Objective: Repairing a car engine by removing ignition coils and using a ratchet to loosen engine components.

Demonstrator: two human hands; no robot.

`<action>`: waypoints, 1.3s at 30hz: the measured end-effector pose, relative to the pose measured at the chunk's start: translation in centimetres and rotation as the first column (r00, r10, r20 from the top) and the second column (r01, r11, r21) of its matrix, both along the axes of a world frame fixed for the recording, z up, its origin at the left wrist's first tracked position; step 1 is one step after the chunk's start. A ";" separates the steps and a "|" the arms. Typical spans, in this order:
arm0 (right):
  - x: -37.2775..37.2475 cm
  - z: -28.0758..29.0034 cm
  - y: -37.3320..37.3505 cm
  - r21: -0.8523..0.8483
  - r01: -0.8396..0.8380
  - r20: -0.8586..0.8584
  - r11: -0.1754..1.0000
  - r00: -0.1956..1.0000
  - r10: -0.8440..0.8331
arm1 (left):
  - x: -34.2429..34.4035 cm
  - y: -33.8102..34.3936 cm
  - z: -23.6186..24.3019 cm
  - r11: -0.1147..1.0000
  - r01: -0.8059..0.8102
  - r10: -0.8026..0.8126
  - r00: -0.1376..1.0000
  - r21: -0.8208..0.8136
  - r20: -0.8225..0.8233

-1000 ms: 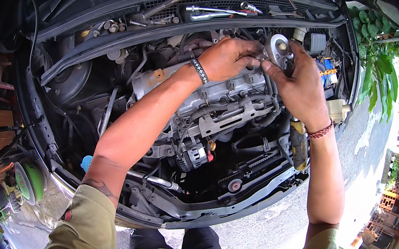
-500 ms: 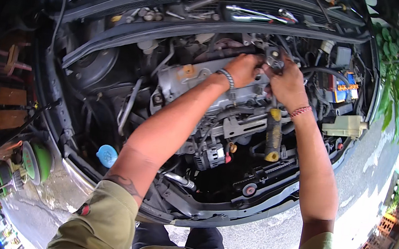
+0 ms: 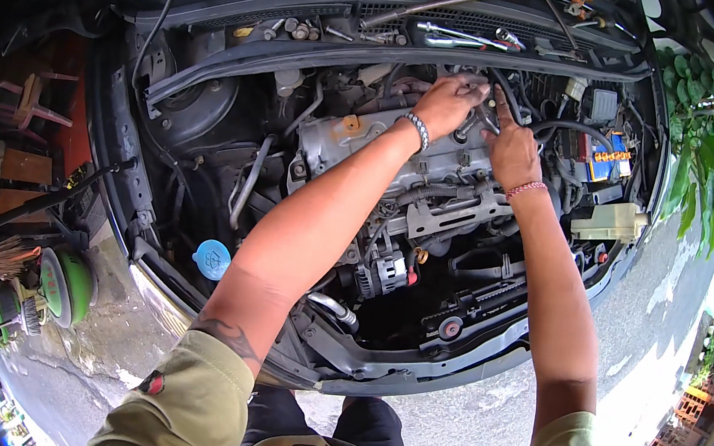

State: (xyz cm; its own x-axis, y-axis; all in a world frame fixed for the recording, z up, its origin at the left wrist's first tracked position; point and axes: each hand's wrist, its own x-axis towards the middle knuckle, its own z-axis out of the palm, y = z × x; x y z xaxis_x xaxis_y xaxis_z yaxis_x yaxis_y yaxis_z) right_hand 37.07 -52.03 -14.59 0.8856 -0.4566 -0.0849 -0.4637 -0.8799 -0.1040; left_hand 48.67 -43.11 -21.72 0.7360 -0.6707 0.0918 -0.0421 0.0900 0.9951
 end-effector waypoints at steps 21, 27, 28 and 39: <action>-13.1 -3.5 2.0 -0.518 0.210 0.278 0.829 0.958 -0.069 | 1.0 -5.9 -2.9 0.968 0.142 -0.210 0.910 -0.206 -0.357; -9.8 -1.2 0.4 -0.455 0.272 0.121 0.848 0.962 -0.244 | 5.0 -6.8 -2.9 0.868 0.495 -0.485 0.826 -0.042 -0.287; -9.9 -1.5 -0.2 -0.493 0.306 0.119 0.814 0.951 -0.286 | 3.3 -7.1 -2.4 0.877 0.469 -0.467 0.783 -0.103 -0.410; -10.3 -2.0 -1.8 -0.687 0.257 0.047 0.680 0.949 -0.311 | 1.6 -8.3 -2.0 0.890 0.355 -0.448 0.800 -0.286 -0.400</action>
